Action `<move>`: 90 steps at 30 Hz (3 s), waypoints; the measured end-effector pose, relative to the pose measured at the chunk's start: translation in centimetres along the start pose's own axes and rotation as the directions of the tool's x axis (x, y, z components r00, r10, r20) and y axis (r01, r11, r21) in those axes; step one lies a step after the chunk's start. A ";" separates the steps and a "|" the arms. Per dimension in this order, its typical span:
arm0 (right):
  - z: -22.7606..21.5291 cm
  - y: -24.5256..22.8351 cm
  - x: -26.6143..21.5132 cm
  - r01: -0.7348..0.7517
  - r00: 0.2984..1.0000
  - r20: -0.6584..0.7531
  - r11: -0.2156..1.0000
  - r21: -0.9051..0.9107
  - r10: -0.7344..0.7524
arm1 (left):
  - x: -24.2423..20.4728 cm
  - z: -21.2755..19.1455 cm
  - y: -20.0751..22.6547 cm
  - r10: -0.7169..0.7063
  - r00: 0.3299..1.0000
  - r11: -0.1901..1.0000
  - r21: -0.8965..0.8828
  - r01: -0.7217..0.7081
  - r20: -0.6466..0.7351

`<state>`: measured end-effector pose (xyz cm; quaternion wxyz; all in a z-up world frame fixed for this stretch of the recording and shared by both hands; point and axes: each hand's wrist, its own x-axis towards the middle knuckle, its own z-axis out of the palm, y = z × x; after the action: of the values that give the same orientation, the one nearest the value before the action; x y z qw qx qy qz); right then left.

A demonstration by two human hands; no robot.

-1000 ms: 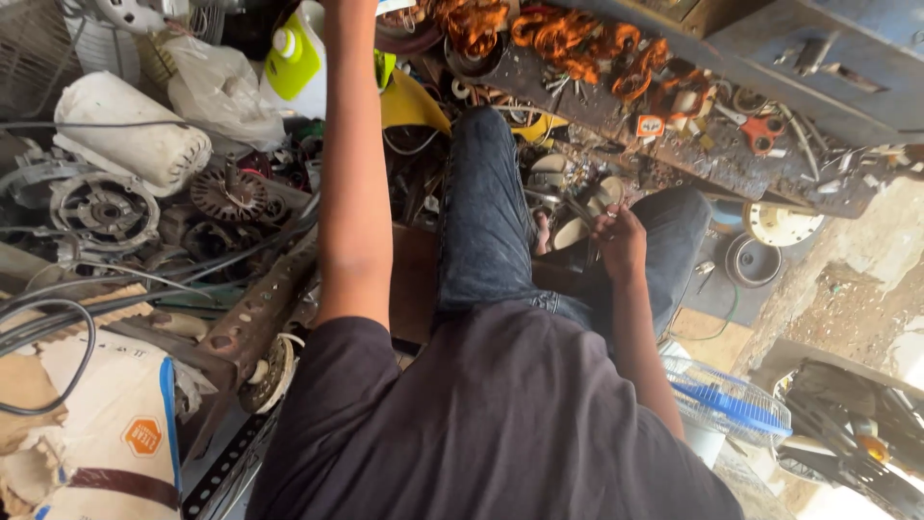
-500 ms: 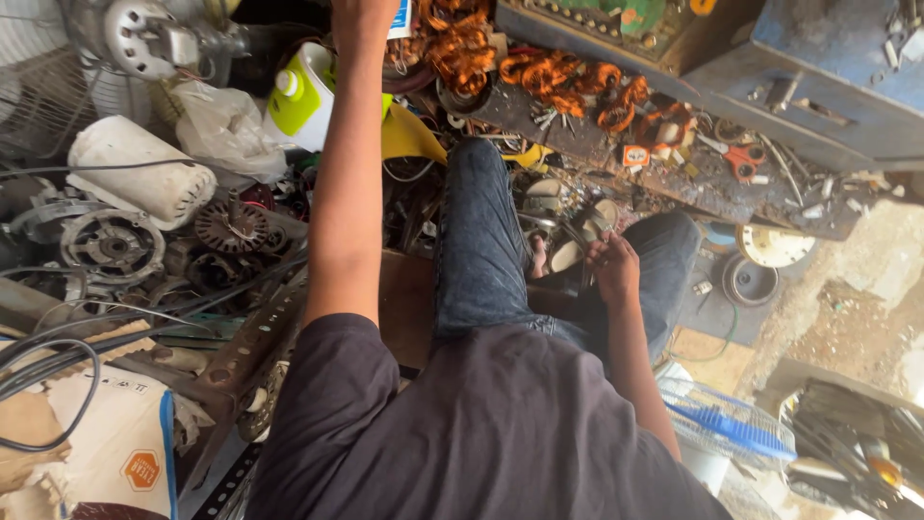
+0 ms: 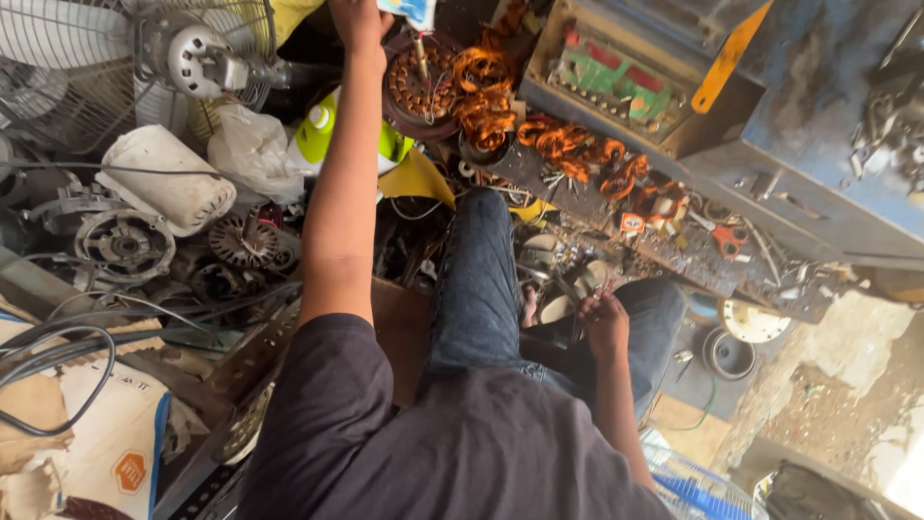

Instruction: The person sits in a cluttered workshop and works on electrical components. They handle a small packet, then pick up a circular fan motor housing and manipulate its wires and internal parts using their hands.

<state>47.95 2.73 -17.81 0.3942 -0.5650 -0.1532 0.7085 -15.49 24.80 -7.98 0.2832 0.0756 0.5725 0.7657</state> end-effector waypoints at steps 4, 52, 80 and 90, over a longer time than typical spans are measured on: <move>0.7 -0.6 -0.2 -0.020 1.000 -0.020 0.999 -0.046 0.019 | 0.5 -0.5 -3.2 -0.145 0.958 0.988 -0.019 0.154 0.248; 3.3 -1.9 -1.8 0.009 0.999 -0.048 0.979 -0.205 -0.020 | -4.0 15.5 -9.7 -0.012 0.852 0.436 0.770 -0.466 0.523; 1.5 -1.0 -0.4 0.028 1.000 0.009 0.977 -0.211 -0.027 | -21.7 2.4 0.1 0.559 0.515 0.247 0.462 -0.852 0.650; 6.0 -0.4 -2.1 -0.089 0.898 0.440 0.985 0.145 0.017 | -50.4 -3.5 -11.4 0.283 0.487 0.699 0.170 -0.695 0.826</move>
<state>42.70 2.78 -14.25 0.3747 -0.3620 -0.1644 0.8376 28.67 -2.25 -9.13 0.2229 0.6176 0.5255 0.5410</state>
